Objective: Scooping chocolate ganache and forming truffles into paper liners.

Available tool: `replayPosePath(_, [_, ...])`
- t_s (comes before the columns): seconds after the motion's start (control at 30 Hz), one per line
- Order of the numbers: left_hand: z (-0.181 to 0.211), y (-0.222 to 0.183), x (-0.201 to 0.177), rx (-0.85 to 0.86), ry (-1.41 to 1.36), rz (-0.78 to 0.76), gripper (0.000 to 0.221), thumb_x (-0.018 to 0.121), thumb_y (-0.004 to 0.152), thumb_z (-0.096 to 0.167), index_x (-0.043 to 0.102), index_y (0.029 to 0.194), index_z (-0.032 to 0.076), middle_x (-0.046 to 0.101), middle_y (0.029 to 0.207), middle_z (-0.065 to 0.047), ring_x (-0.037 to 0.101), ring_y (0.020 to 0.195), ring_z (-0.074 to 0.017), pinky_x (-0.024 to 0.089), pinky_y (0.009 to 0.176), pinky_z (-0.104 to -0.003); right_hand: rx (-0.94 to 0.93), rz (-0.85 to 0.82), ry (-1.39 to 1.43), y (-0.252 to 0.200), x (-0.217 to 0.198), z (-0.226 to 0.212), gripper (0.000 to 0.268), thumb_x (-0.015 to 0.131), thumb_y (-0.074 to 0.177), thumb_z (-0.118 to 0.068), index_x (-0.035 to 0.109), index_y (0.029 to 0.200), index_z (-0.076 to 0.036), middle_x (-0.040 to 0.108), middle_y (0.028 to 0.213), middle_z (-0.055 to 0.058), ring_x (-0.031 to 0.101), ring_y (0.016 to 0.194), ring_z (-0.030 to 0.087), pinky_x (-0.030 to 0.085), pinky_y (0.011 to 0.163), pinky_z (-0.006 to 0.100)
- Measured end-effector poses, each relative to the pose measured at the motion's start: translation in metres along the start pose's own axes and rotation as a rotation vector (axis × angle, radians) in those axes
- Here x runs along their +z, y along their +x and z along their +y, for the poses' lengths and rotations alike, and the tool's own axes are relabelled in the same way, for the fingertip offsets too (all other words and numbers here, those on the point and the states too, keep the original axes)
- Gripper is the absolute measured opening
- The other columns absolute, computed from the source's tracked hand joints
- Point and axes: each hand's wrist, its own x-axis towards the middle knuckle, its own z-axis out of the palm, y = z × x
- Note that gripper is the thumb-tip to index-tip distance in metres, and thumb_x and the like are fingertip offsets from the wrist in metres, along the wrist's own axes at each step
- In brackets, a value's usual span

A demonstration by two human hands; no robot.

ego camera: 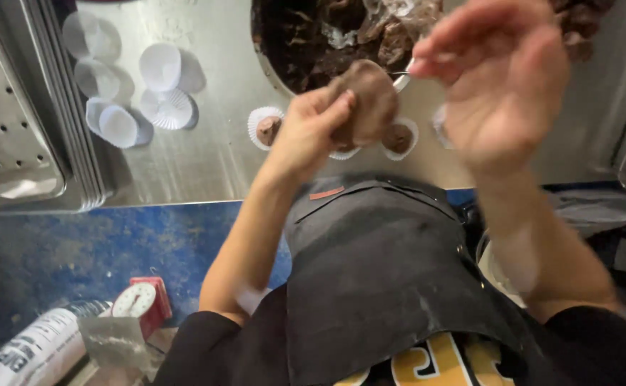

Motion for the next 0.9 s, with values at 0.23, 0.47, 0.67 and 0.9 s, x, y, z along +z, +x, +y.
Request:
replayPosePath(0.23, [-0.018, -0.041, -0.012, -0.003, -0.002, -0.104, 0.049, 0.063, 0.103, 0.017, 0.055, 0.144, -0.007, 0.068, 0.131, -0.012, 0.067, 0.117, -0.0175, 0.055, 0.104, -0.034, 0.246, 0.179, 0.337, -0.029, -0.03, 0.083, 0.033, 0.052, 0.116, -0.032, 0.055, 0.131, -0.002, 0.067, 0.118, 0.013, 0.068, 0.107, 0.024, 0.061, 0.095, 0.042])
replayPosePath(0.47, [-0.029, -0.054, -0.05, -0.085, -0.218, -0.07, 0.049, 0.065, 0.099, 0.014, 0.058, 0.139, -0.013, 0.07, 0.13, -0.018, 0.067, 0.12, -0.0229, 0.052, 0.107, -0.035, 0.106, -0.28, -1.575, -0.009, -0.083, 0.089, 0.031, 0.064, 0.108, -0.033, 0.06, 0.127, -0.009, 0.068, 0.109, 0.02, 0.068, 0.098, 0.041, 0.055, 0.082, 0.053])
replayPosePath(0.67, [-0.045, -0.03, -0.041, -0.042, 0.464, 0.066, 0.032, 0.067, 0.095, 0.015, 0.07, 0.121, -0.004, 0.073, 0.101, -0.004, 0.064, 0.092, -0.0091, 0.054, 0.084, -0.027, 0.471, -0.572, -1.653, 0.002, -0.047, 0.098, 0.034, 0.066, 0.1, -0.035, 0.063, 0.123, -0.01, 0.072, 0.089, 0.022, 0.07, 0.081, 0.045, 0.053, 0.069, 0.057])
replayPosePath(0.9, [-0.058, -0.002, -0.06, 0.0, 0.71, 0.143, 0.02, 0.069, 0.092, 0.012, 0.076, 0.106, 0.0, 0.07, 0.079, 0.002, 0.059, 0.074, -0.0053, 0.051, 0.068, -0.027, 0.269, -0.501, -1.341, 0.001, -0.027, 0.107, 0.019, 0.058, 0.11, -0.024, 0.067, 0.116, -0.009, 0.071, 0.084, 0.019, 0.07, 0.076, 0.04, 0.054, 0.07, 0.051])
